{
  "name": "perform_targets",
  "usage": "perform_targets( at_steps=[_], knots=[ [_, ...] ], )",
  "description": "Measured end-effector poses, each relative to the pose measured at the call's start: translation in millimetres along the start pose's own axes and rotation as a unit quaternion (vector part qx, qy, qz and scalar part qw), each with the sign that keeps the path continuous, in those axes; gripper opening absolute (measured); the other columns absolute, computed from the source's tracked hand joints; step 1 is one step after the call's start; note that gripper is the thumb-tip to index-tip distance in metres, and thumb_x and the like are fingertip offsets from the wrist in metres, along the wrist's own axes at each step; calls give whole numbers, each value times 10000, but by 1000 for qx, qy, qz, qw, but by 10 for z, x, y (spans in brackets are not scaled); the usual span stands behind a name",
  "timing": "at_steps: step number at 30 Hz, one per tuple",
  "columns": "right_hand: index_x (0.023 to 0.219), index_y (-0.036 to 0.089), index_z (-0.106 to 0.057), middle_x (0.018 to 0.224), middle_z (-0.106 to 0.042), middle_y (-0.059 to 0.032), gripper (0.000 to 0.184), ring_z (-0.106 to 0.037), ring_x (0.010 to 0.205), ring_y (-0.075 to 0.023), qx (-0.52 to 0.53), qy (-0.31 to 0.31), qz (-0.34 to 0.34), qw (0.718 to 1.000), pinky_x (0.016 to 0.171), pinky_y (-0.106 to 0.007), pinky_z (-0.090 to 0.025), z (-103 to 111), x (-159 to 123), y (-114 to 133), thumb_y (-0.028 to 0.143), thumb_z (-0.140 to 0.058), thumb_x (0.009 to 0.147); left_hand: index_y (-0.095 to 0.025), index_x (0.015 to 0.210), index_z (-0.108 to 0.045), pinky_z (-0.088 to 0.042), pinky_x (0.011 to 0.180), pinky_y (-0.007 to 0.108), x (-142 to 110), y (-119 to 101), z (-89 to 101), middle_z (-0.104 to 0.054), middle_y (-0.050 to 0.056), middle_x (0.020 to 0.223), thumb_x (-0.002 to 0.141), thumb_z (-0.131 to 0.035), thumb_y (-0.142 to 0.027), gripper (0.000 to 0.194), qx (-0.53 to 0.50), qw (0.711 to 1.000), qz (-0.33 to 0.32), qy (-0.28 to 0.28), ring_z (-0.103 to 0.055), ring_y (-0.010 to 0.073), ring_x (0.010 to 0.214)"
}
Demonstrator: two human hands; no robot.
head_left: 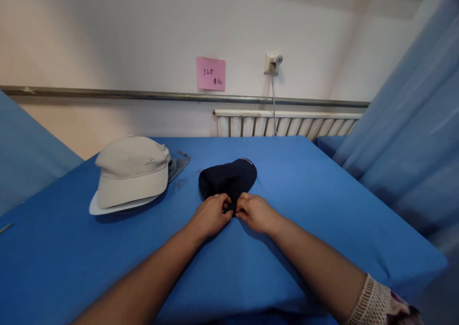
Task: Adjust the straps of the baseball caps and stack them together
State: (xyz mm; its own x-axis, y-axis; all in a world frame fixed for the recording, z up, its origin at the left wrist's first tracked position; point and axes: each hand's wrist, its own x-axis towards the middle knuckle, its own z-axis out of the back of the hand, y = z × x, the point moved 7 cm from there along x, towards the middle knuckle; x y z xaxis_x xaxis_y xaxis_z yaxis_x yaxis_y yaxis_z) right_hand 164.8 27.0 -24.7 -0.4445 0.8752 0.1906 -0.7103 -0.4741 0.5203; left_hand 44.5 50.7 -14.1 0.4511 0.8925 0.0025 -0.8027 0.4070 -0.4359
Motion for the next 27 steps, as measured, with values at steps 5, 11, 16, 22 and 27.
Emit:
perform_targets(
  at_steps=[5,11,16,22,27],
  knots=[
    [783,179,-629,841,-573,-2,84,-499,726,-114,3,3,-7,1000,681,-253,-386,3,5,-4,146,-604,855,-196,842,-634,-430,695,290,6,-6,-11,-672,49,893,731,-583,-217,124,-6,1000,3,15,-607,196,828],
    [827,185,-641,898,-602,-17,29,-544,785,-129,17,-4,-8,1000,728,-260,-417,5,2,-18,172,-629,850,-188,771,-591,-396,601,264,24,149,-1,-610,2,723,770,-576,-334,146,-186,982,27,11,-539,148,660],
    [845,187,-638,910,-614,-24,43,-556,801,-136,-1,5,-26,1000,744,-262,-419,8,6,-1,153,-613,841,-171,772,-579,-379,576,244,44,270,36,-560,-16,678,737,-610,-404,238,-338,940,50,-9,-492,122,616],
    [832,186,-626,880,-602,-36,91,-543,782,-145,-49,-5,-32,998,734,-273,-406,-43,26,20,134,-553,846,-162,780,-611,-370,580,250,20,256,71,-565,-17,660,713,-603,-392,239,-329,941,81,-20,-478,119,596],
    [985,190,-604,932,-616,-37,159,-555,849,-160,-17,-26,-29,999,776,-283,-419,-37,12,33,141,-586,835,-185,713,-549,-328,525,236,3,273,140,-529,-40,589,680,-606,-315,146,-234,966,97,-51,-449,112,540]
  ],
)
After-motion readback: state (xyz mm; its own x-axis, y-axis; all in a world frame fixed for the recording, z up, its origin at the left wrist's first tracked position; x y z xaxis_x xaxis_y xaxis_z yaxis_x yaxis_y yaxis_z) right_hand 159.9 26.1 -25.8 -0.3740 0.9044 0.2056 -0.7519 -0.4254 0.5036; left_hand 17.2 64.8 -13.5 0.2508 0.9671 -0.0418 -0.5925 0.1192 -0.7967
